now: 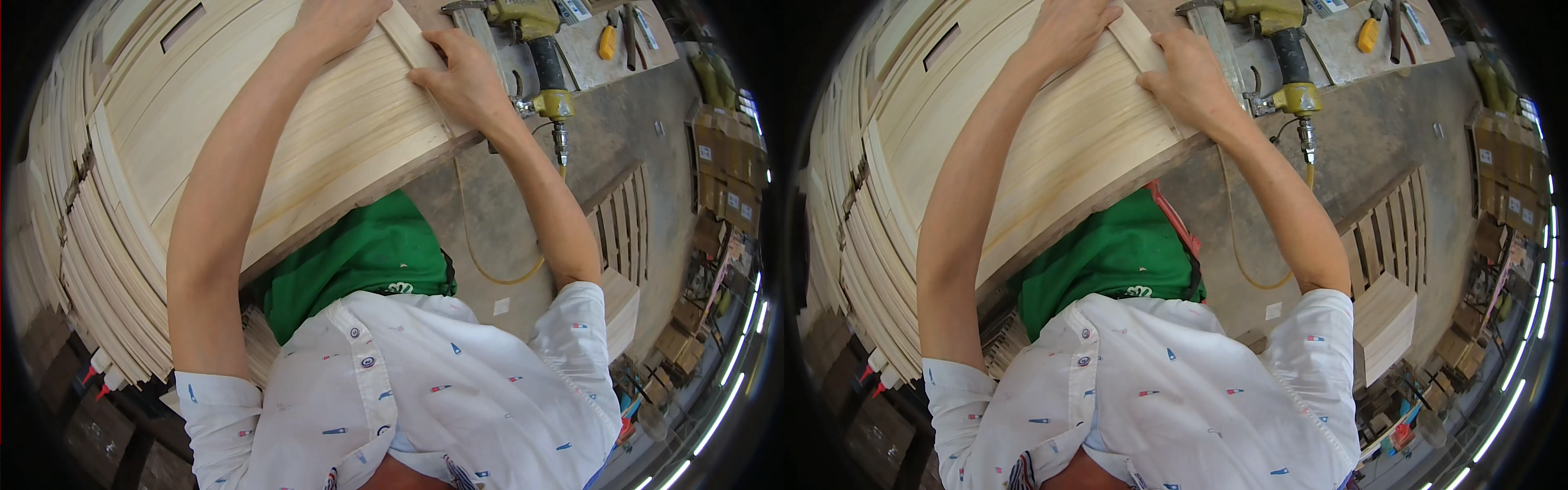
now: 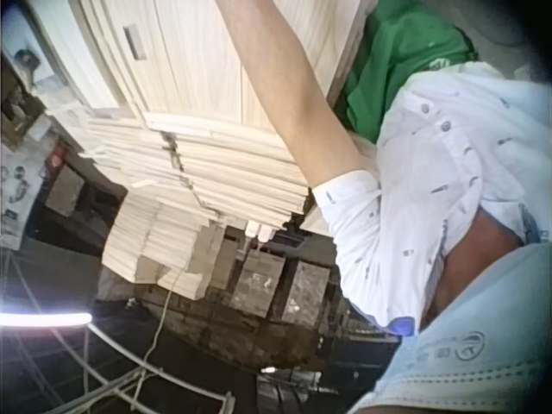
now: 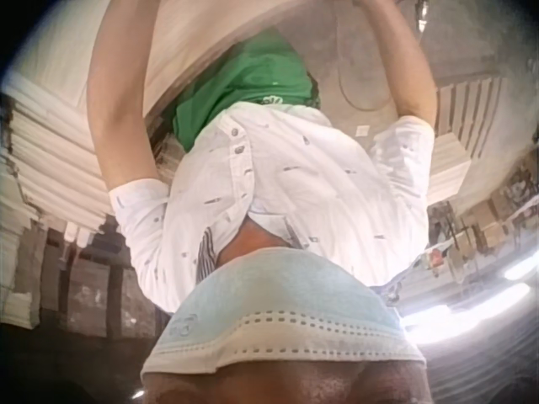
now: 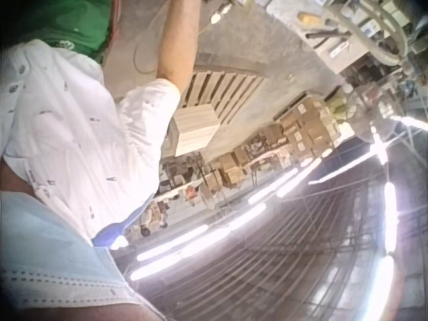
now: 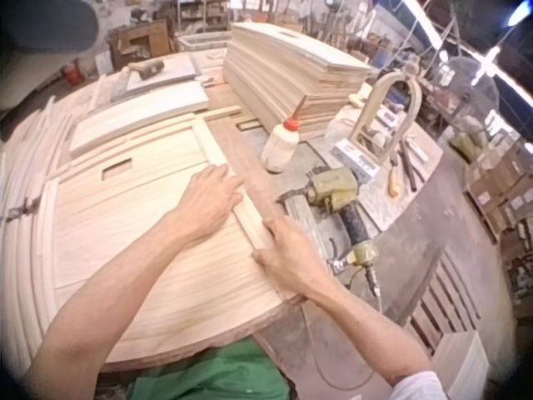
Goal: Assembling wooden panels using a nail gun and applying wood glue.
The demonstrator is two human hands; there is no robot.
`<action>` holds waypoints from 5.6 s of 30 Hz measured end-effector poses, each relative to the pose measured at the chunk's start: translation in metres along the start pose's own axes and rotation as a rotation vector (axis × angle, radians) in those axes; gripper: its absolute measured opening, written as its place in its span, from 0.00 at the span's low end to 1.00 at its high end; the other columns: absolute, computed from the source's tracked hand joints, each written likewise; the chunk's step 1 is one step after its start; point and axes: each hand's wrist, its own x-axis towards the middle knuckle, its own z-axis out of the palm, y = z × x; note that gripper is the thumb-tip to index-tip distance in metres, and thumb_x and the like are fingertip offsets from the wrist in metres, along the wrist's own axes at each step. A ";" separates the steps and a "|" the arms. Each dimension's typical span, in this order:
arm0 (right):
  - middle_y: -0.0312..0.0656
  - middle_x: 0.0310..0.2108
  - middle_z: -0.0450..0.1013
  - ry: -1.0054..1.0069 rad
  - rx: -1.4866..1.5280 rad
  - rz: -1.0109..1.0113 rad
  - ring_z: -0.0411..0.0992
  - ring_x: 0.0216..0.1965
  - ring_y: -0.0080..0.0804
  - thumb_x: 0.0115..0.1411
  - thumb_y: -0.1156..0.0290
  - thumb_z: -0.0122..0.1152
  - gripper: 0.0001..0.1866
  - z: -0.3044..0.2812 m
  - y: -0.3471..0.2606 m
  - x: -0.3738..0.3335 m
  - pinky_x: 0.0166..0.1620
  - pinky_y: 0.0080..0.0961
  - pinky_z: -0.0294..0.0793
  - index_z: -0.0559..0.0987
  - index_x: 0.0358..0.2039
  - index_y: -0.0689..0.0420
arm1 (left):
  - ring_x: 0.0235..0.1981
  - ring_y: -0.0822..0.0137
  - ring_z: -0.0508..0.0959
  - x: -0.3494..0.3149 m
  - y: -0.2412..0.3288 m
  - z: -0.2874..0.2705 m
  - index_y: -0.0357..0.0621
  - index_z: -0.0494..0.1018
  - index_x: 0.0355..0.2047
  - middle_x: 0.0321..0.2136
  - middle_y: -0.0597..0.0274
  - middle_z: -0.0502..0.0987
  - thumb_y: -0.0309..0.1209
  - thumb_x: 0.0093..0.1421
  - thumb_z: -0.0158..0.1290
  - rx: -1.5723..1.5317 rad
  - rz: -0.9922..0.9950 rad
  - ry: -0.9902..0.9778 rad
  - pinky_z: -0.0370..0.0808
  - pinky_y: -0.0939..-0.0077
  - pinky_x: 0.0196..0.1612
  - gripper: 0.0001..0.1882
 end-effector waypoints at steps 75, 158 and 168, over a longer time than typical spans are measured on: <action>0.39 0.15 0.71 -0.292 0.084 0.059 0.70 0.16 0.24 0.51 0.65 0.62 0.14 -0.052 -0.075 0.286 0.22 0.23 0.68 0.77 0.24 0.66 | 0.59 0.49 0.67 0.010 -0.033 0.018 0.50 0.76 0.43 0.54 0.47 0.71 0.37 0.60 0.53 0.000 -0.184 0.222 0.63 0.54 0.58 0.12; 0.38 0.16 0.71 -0.133 0.098 0.406 0.71 0.17 0.21 0.56 0.63 0.61 0.16 -0.139 0.003 -0.072 0.23 0.20 0.69 0.76 0.28 0.66 | 0.37 0.54 0.71 -0.111 0.140 0.008 0.39 0.74 0.44 0.34 0.54 0.72 0.27 0.48 0.64 -0.238 -0.073 0.160 0.71 0.62 0.41 0.21; 0.38 0.16 0.72 -0.122 0.069 0.358 0.71 0.18 0.21 0.56 0.63 0.61 0.15 -0.140 0.005 -0.075 0.23 0.20 0.69 0.77 0.28 0.66 | 0.37 0.54 0.71 -0.108 0.144 0.010 0.40 0.74 0.44 0.33 0.55 0.72 0.26 0.46 0.63 -0.281 -0.141 0.189 0.71 0.63 0.41 0.22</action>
